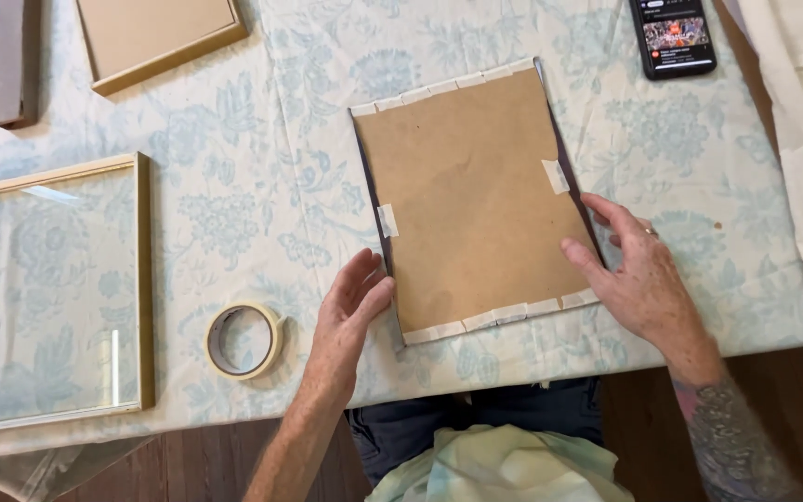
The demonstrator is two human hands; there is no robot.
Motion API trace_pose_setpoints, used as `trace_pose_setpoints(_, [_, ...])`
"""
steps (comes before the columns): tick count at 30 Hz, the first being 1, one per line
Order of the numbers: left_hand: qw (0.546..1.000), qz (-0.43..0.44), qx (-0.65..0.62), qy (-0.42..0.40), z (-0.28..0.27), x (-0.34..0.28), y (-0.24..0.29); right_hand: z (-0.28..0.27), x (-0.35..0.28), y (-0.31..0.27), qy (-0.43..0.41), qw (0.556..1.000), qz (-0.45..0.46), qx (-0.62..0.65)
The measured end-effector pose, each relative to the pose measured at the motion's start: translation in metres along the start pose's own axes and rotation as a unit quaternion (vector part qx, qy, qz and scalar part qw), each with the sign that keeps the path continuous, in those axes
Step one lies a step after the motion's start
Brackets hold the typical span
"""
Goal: Applying masking tape to the edges of a board, likely the back of a picture frame, to secure it.
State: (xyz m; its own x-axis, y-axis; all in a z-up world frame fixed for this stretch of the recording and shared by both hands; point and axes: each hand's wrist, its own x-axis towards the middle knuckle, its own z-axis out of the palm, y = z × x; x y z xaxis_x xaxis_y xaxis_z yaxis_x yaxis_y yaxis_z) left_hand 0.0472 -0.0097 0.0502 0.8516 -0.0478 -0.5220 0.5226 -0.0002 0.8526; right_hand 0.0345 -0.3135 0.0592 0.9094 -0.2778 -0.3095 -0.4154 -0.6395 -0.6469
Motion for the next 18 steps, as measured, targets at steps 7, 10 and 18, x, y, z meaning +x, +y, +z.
trace_pose_setpoints(7, [0.995, -0.043, -0.089, 0.029, 0.006, 0.007, 0.009, -0.003, 0.013, 0.007, 0.004, 0.994, -0.046, 0.103])
trace_pose_setpoints(10, [0.988, -0.049, -0.140, 0.052, -0.003, 0.006, 0.023, -0.013, 0.026, 0.027, -0.011, 0.976, -0.085, 0.198])
trace_pose_setpoints(18, [0.972, 0.051, -0.224, 0.053, -0.018, 0.008, 0.054, -0.010, 0.030, 0.018, 0.080, 0.938, -0.266, 0.209])
